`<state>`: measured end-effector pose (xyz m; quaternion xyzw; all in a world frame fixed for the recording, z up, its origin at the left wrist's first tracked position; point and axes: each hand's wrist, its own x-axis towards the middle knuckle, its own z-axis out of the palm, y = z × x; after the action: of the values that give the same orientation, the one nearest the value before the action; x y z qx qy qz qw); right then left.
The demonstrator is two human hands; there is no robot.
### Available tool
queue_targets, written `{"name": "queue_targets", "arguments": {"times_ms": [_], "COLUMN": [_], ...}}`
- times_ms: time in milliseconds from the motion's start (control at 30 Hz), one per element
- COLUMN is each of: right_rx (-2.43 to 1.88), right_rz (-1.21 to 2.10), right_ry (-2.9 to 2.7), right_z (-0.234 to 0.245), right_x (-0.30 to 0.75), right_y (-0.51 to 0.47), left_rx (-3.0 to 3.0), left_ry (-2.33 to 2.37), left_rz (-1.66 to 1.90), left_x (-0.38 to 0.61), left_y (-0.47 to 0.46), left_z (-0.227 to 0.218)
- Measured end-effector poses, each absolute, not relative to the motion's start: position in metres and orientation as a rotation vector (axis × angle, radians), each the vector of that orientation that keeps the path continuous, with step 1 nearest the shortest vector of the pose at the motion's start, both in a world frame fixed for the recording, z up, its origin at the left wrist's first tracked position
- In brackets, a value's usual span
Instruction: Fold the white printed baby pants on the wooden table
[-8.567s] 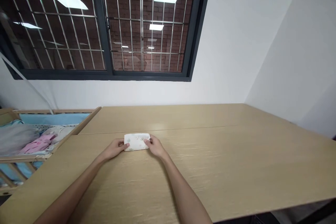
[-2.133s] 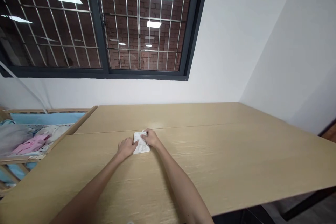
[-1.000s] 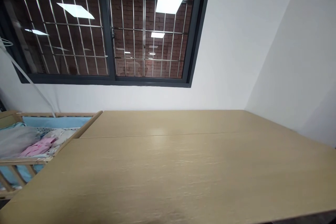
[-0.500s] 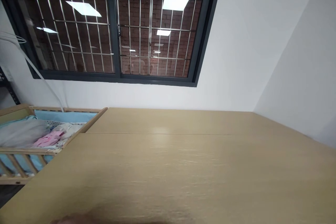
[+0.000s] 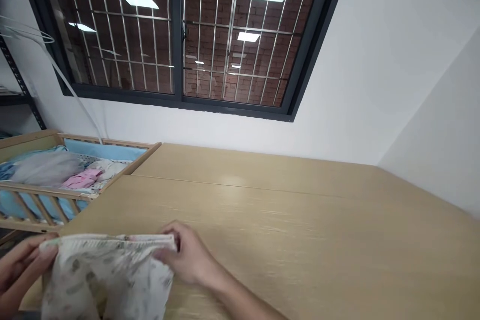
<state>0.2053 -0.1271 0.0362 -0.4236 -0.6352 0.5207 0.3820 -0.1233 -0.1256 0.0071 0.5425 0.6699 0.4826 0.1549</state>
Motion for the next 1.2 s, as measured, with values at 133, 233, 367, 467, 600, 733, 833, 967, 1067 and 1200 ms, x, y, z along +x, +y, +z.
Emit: {"name": "queue_targets", "arguments": {"times_ms": [133,233,367,467,600,733,833,967,1067,1200], "right_rx": [-1.040,-1.115,-1.280,-1.447,-1.638,-1.699,-1.692,-1.610,-1.482,-1.406], "right_rz": [1.102,0.824,0.560,0.595,0.671,0.560,0.429,0.218,0.145,0.178], "right_ry": [-1.512,-1.517,-1.541,-1.486,-1.400,-1.434,-1.481,-1.746,-2.066,-2.202], "right_z": [0.063,0.068,0.045,0.012,-0.028,-0.041,-0.038,-0.033,-0.036,-0.045], "right_x": [0.234,0.257,0.290,0.314,0.334,0.344,0.349,0.352,0.354,0.360], "right_y": [-0.105,-0.084,-0.052,-0.025,0.007,0.030,0.034,0.017,-0.001,-0.011], "left_rx": [1.774,1.987,2.092,2.102,2.141,2.239,2.323,2.477,2.560,2.619], "left_ry": [1.593,1.456,1.454,1.481,1.506,1.571,1.602,1.414,1.282,1.263], "left_rz": [1.267,1.259,1.008,0.886,0.749,0.676,0.708,0.681,0.571,0.425], "left_x": [-0.095,-0.059,-0.016,0.012,0.041,0.059,0.067,0.067,0.061,0.052], "left_y": [-0.089,-0.052,0.003,0.039,0.070,0.086,0.088,0.073,0.055,0.047], "left_z": [0.051,0.058,0.030,0.000,-0.032,-0.045,-0.045,-0.045,-0.052,-0.065]}}
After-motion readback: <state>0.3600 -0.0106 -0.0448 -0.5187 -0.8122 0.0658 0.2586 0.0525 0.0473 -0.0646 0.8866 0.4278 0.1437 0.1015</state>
